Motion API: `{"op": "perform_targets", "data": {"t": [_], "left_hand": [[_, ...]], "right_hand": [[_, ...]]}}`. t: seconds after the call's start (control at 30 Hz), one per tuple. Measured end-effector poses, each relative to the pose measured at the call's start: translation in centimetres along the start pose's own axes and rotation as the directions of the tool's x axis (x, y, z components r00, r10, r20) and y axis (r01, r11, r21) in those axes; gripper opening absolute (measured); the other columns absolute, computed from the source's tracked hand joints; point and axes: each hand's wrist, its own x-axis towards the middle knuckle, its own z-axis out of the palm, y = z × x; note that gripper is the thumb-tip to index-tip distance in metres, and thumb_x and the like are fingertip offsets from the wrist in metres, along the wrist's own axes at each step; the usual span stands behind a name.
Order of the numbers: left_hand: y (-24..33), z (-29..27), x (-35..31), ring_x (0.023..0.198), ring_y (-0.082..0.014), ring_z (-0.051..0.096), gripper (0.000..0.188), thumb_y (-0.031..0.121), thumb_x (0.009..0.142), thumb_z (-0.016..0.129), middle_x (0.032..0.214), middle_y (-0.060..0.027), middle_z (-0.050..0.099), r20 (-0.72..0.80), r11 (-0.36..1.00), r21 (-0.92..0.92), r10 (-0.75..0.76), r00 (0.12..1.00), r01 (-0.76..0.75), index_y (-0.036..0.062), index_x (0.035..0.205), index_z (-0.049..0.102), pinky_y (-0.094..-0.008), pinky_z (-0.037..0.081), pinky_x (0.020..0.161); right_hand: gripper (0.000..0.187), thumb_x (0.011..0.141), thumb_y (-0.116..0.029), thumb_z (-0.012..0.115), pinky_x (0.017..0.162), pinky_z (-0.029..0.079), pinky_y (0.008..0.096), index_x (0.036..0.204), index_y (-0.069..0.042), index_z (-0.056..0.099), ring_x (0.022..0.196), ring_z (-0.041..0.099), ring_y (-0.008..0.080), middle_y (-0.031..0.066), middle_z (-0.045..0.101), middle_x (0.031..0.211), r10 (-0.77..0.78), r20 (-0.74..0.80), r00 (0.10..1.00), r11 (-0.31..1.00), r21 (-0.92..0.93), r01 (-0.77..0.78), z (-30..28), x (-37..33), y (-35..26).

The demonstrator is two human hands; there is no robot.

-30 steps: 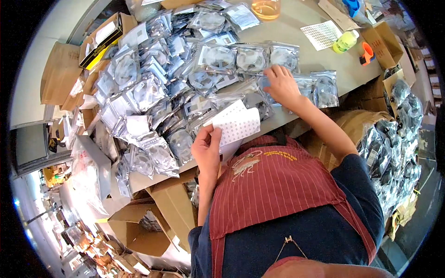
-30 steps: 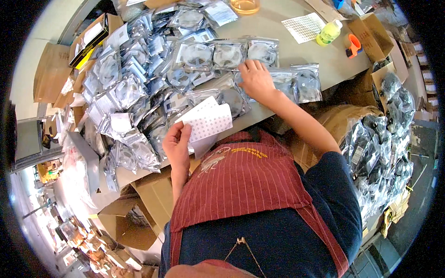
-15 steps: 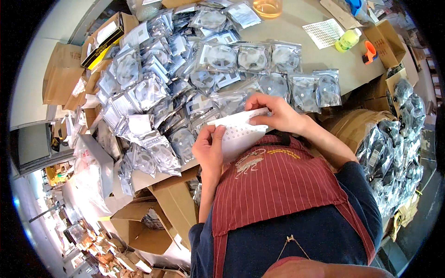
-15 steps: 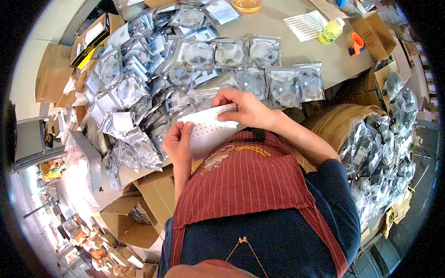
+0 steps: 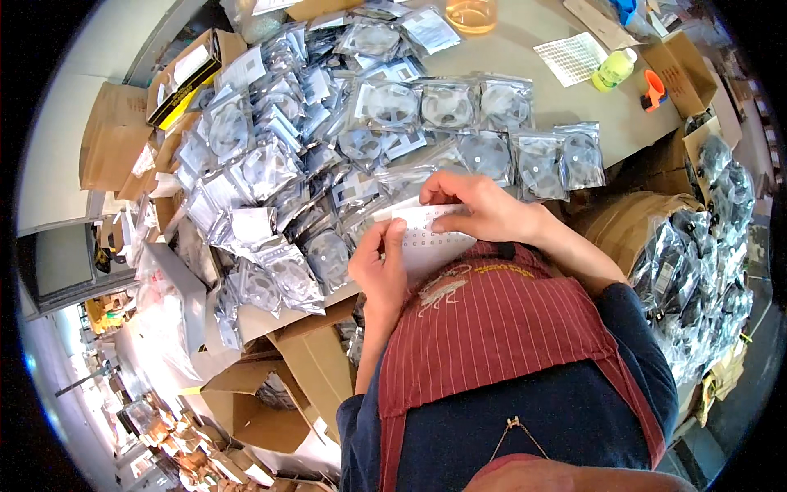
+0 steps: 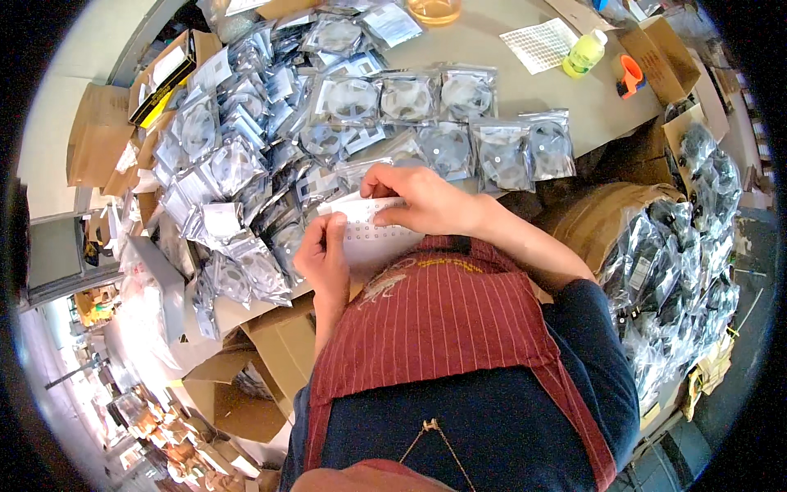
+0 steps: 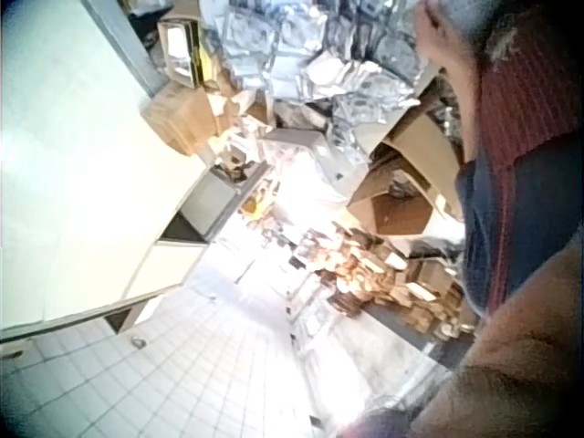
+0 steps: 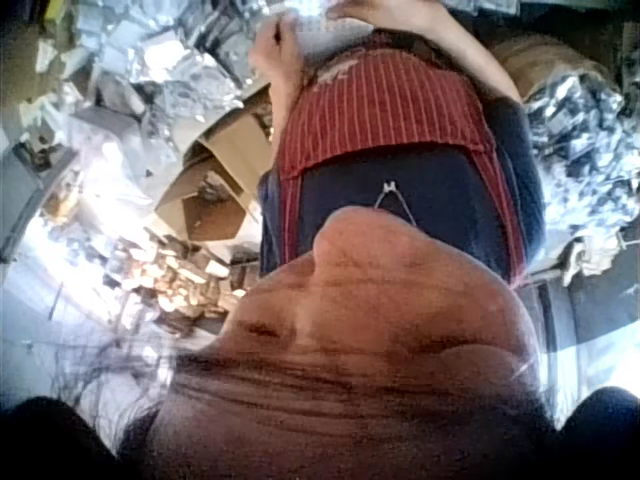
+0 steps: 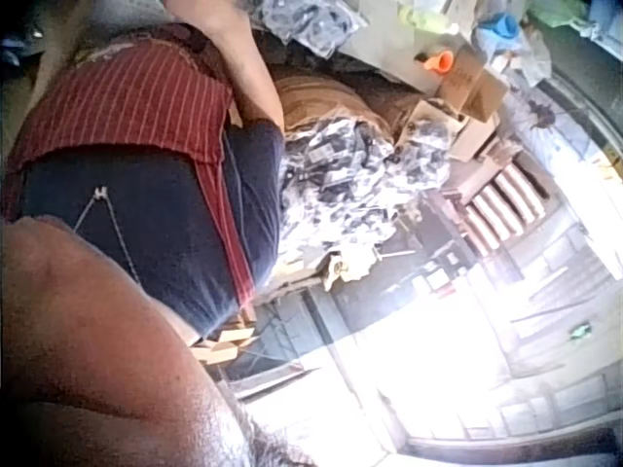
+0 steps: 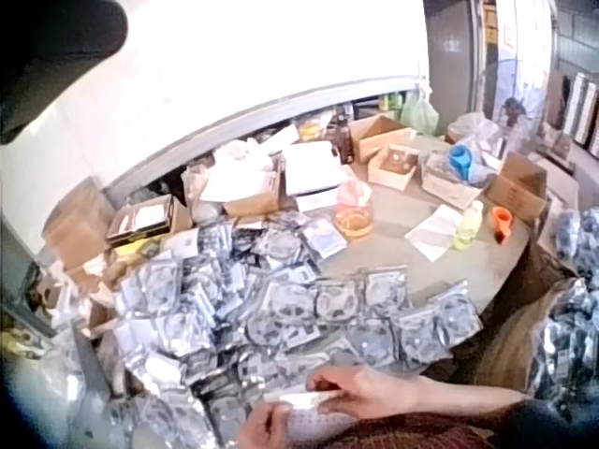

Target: The person labels small silver packets by hand. They pick up individual packets from a large pile, peel stickers from a sheet, and press a sticker onto the front of each packet before placing them into cardboard boxes.

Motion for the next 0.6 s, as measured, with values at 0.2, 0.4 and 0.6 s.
{"op": "perform_targets", "data": {"t": [0.2,0.4,0.6], "left_hand": [[0.3,-0.9,0.7,0.07,-0.0046,0.047,0.017,0.016,0.092,0.071,0.077,0.0042,0.058,0.164,0.974,-0.158,-0.135,0.977,0.161,0.0003,0.09,0.066,-0.0198,0.039,0.063],[0.5,-0.4,0.4,0.068,-0.0057,0.044,0.021,0.017,0.093,0.069,0.069,0.0002,0.054,0.114,0.998,0.011,-0.063,0.992,0.062,0.0002,0.083,0.063,-0.0225,0.039,0.061],[1.5,0.1,0.9,0.065,-0.0077,0.043,0.022,0.018,0.095,0.066,0.065,-0.0038,0.052,0.095,0.997,0.079,0.01,0.995,-0.017,-0.0003,0.082,0.063,-0.0249,0.04,0.058]], "right_hand": [[0.036,0.081,-0.005,0.074,0.073,0.05,0.0345,0.111,-0.003,0.055,0.079,0.064,0.0207,0.0115,0.066,0.086,0.111,0.066,0.992,0.982,0.145,-0.12,-0.6,-0.1,0.1],[0.032,0.084,-0.005,0.071,0.073,0.049,0.0326,0.112,-0.003,0.055,0.079,0.063,0.0184,0.0111,0.065,0.086,0.176,0.118,0.977,0.975,0.115,-0.19,-1.3,0.0,0.0],[0.028,0.08,-0.007,0.071,0.073,0.05,0.0418,0.102,-0.002,0.055,0.087,0.061,0.0351,0.0142,0.061,0.092,-0.222,-0.083,0.971,0.951,-0.238,0.197,-0.2,1.3,-2.0]]}}
